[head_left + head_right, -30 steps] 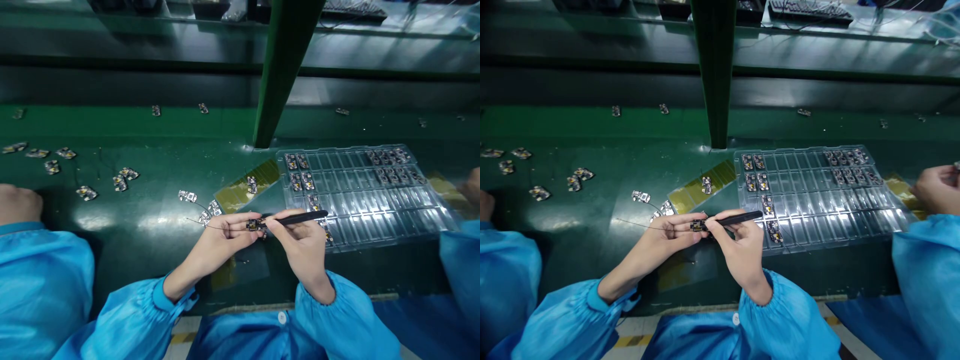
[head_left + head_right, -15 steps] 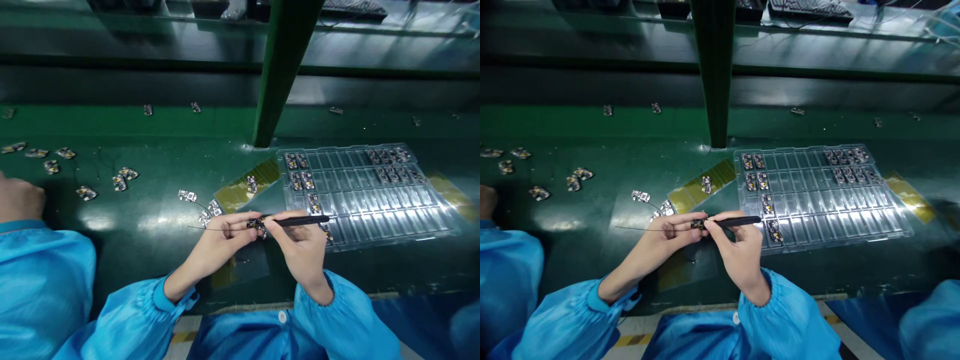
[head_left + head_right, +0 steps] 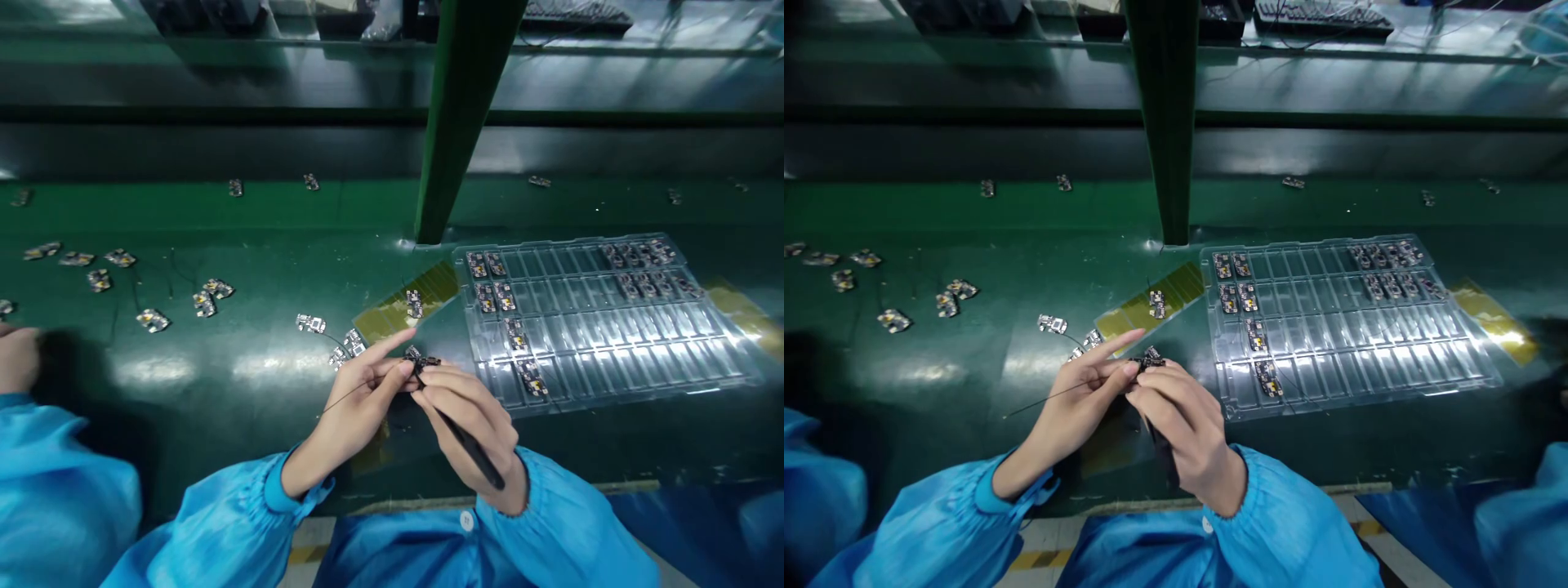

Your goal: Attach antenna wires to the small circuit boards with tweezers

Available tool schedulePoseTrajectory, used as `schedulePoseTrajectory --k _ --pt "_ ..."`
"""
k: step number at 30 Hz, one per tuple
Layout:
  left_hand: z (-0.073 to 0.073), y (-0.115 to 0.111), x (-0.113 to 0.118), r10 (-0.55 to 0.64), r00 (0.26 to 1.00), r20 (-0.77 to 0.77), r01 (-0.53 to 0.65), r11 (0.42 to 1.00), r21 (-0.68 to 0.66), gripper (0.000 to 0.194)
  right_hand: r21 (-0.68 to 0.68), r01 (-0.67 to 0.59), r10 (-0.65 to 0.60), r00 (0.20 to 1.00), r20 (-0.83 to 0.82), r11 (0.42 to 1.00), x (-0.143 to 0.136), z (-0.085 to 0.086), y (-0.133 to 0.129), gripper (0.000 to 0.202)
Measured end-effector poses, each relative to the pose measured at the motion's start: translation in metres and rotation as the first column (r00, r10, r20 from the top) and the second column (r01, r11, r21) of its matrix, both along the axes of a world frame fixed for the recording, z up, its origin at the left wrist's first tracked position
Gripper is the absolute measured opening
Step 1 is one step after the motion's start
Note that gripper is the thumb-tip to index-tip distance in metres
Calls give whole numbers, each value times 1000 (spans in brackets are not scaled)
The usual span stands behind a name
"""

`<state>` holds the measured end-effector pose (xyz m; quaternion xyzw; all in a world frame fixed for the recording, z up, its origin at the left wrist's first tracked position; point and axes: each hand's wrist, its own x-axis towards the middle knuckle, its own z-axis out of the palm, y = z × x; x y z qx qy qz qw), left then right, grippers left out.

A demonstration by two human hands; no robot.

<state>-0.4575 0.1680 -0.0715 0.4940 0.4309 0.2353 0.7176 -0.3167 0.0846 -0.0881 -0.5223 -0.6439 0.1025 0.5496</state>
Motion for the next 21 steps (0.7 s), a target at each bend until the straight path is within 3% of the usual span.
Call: schedulePoseTrajectory --k 4,8,10,12,14,16,18,21 --pt "3 -2 -2 18 999 36 -19 1000 5 58 46 -43 33 983 181 998 2 6 -6 44" --pt "5 -2 -1 45 997 68 -45 999 -9 58 69 -1 -17 968 252 998 3 15 -9 43" --pt "5 -1 0 57 995 78 -56 998 -22 60 127 9 -36 977 211 992 5 15 -9 35" --pt "4 0 0 62 994 87 -60 998 -31 62 158 67 -77 995 63 985 8 12 -7 20" --pt "2 1 0 46 994 96 -42 998 -36 64 61 172 -163 979 -124 983 13 9 -3 16" --pt "1 2 -1 14 994 105 -10 999 -40 63 -178 211 -244 952 -187 961 16 8 4 17" --pt "0 3 -2 -13 993 115 18 999 -44 60 -386 162 -233 962 -145 908 18 10 10 12" --pt "-1 3 -3 -37 992 123 43 998 -48 58 -521 68 -165 976 -141 851 17 12 15 12"
